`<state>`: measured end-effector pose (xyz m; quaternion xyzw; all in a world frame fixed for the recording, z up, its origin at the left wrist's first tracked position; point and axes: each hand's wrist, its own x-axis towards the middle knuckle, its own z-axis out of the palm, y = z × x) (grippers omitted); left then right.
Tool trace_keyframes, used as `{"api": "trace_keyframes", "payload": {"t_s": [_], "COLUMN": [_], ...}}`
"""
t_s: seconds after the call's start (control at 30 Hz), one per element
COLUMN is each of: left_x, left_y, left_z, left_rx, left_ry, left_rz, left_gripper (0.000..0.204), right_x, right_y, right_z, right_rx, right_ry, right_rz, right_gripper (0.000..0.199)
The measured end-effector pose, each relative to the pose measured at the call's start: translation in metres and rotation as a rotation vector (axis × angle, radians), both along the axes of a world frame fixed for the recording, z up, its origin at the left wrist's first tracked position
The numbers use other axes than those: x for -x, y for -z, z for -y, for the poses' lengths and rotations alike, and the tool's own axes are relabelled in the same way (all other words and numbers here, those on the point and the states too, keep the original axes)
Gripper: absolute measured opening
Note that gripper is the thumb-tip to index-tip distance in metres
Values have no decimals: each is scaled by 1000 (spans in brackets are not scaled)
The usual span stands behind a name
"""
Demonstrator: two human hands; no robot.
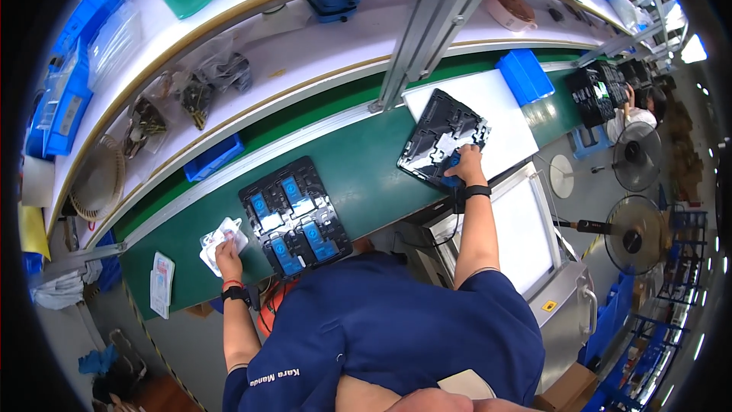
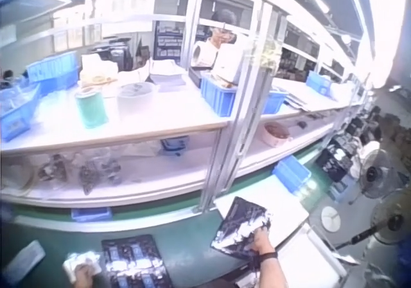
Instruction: The recorder prepares foam packaging and then inserts electronic assemblies into protective bags and trays.
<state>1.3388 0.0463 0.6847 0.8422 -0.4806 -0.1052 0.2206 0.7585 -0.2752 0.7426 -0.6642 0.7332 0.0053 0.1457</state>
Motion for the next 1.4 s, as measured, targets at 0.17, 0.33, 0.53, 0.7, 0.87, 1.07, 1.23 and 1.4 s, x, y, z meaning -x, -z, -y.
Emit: {"api": "trace_keyframes", "payload": {"t_s": [0.17,0.33,0.53,0.7,0.87,1.07,1.23,1.4], "left_x": [0,11,67,113,123,116,124,122], "left_y": [-27,-74,-144,-174,-181,-185,-190,-184], "left_z": [7,28,52,66,63,51,54,56], "left_rx": [74,319,308,210,148,127,73,121], "left_ry": [-179,-258,-189,65,187,280,292,216], "left_rz": [-126,-448,-814,-956,-1002,-985,-1298,-1487], "left_gripper": [28,13,12,14,12,16,33,38], "right_x": [42,72,-89,-228,-279,-278,-287,-289], "right_y": [14,-5,-156,-182,-172,-177,-168,-165], "right_z": [12,7,-43,-87,-115,-124,-133,-134], "right_rx": [26,32,198,-41,-147,-269,-291,-90], "right_ry": [-102,-62,-84,-275,-438,-540,-534,-816], "right_rz": [207,488,1227,1753,1747,1545,1488,1139], "right_gripper": [56,25,23,25,24,23,24,31]}}
